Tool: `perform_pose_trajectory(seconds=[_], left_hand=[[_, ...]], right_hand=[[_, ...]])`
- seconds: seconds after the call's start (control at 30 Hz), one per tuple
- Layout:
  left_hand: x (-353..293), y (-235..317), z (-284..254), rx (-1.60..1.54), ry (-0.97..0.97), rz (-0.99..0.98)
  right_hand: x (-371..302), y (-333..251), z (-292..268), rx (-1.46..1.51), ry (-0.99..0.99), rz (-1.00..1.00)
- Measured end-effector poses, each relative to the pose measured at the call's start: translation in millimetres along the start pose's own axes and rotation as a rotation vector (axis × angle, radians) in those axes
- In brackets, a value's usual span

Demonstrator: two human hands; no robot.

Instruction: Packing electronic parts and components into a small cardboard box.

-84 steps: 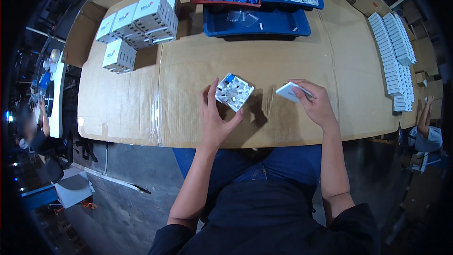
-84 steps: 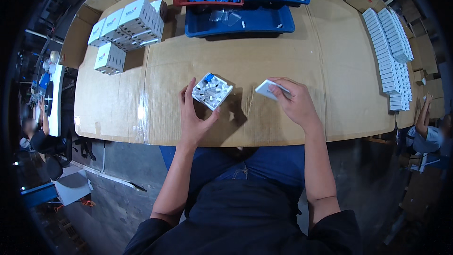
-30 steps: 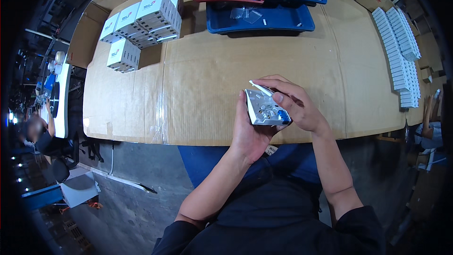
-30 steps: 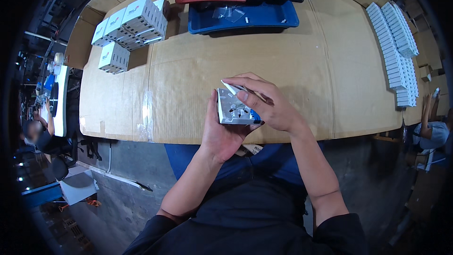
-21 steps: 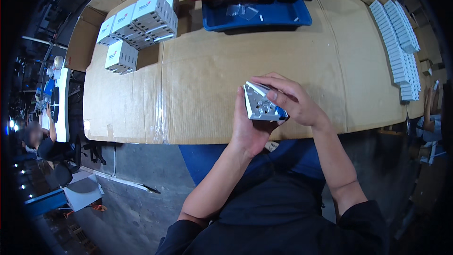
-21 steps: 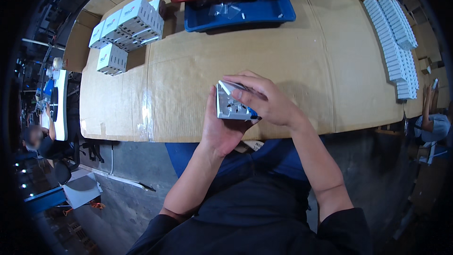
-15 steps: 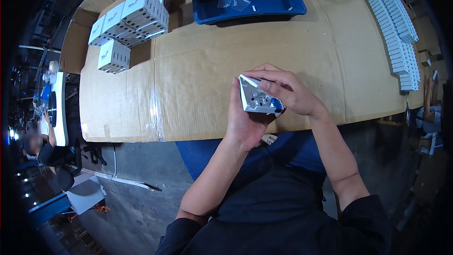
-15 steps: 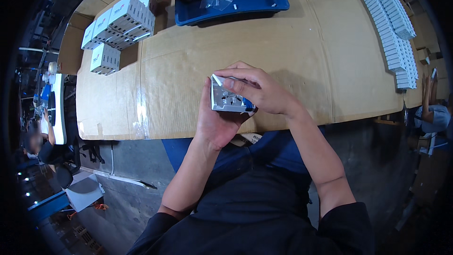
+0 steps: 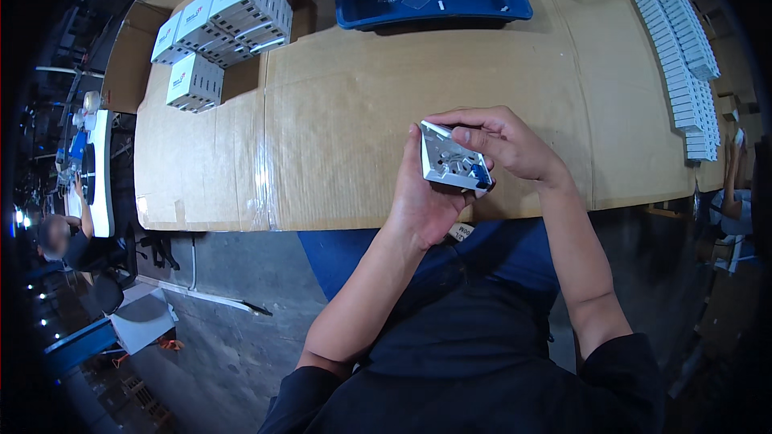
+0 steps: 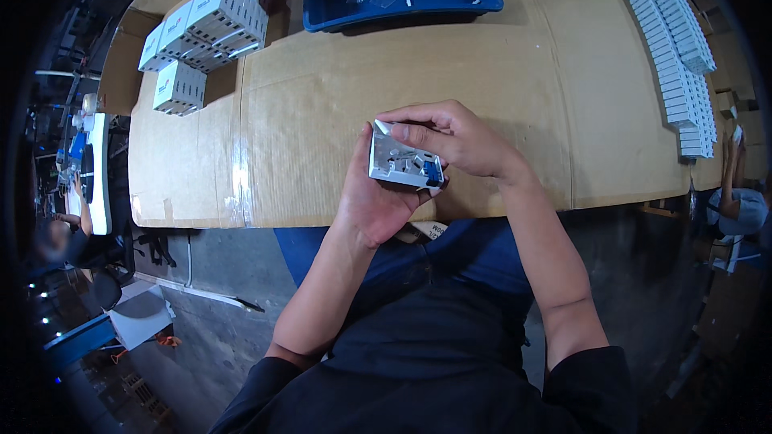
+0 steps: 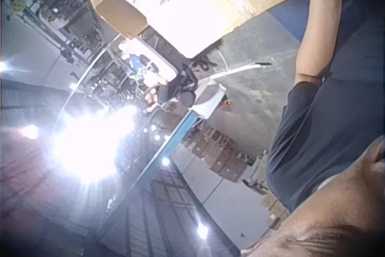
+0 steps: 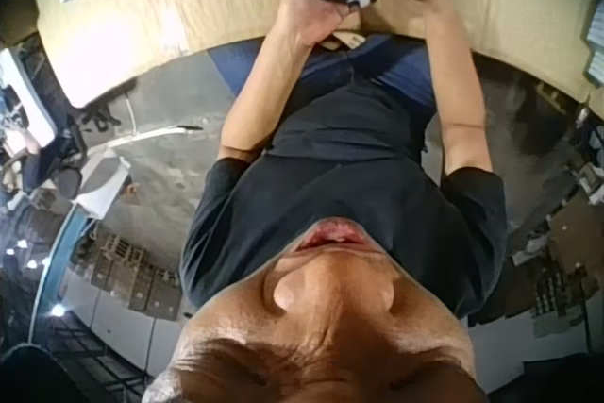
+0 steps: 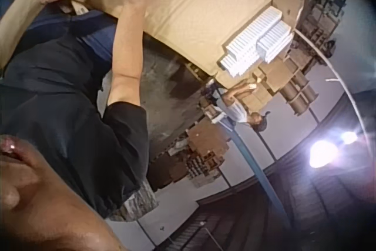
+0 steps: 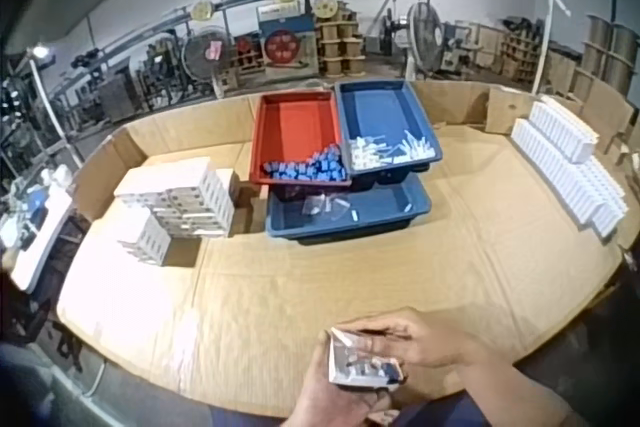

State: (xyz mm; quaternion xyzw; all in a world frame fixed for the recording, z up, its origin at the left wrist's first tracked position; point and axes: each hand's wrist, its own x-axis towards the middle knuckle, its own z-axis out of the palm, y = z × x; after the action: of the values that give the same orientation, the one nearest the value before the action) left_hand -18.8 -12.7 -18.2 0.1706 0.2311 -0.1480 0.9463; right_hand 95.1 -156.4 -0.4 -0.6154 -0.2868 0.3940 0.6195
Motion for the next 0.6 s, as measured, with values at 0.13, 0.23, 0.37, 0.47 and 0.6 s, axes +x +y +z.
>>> perform_pose_trajectory(seconds=[0.13, 0.23, 0.37, 0.47, 0.6], left_hand=[[2.0, -0.7, -0.9, -0.036, 0.005, -0.008], [5.7, 0.6, -10.5, -0.027, -0.071, -0.033], [7.9, 4.2, -8.4, -0.067, -0.109, -0.068], [8.5, 5.4, -7.7, -0.062, -0.086, -0.084], [11.3, 9.1, -10.7, -0.042, -0.048, -0.106]], right_hand=[[2.4, 10.2, -1.8, -0.125, 0.033, -0.022], [3.3, 5.5, -1.5, -0.176, 0.036, -0.083], [2.0, -4.0, -1.5, -0.173, 0.045, 0.029], [1.9, -11.4, 1.3, -0.167, 0.07, 0.04], [3.5, -13.7, 3.0, -0.172, 0.062, 0.117]])
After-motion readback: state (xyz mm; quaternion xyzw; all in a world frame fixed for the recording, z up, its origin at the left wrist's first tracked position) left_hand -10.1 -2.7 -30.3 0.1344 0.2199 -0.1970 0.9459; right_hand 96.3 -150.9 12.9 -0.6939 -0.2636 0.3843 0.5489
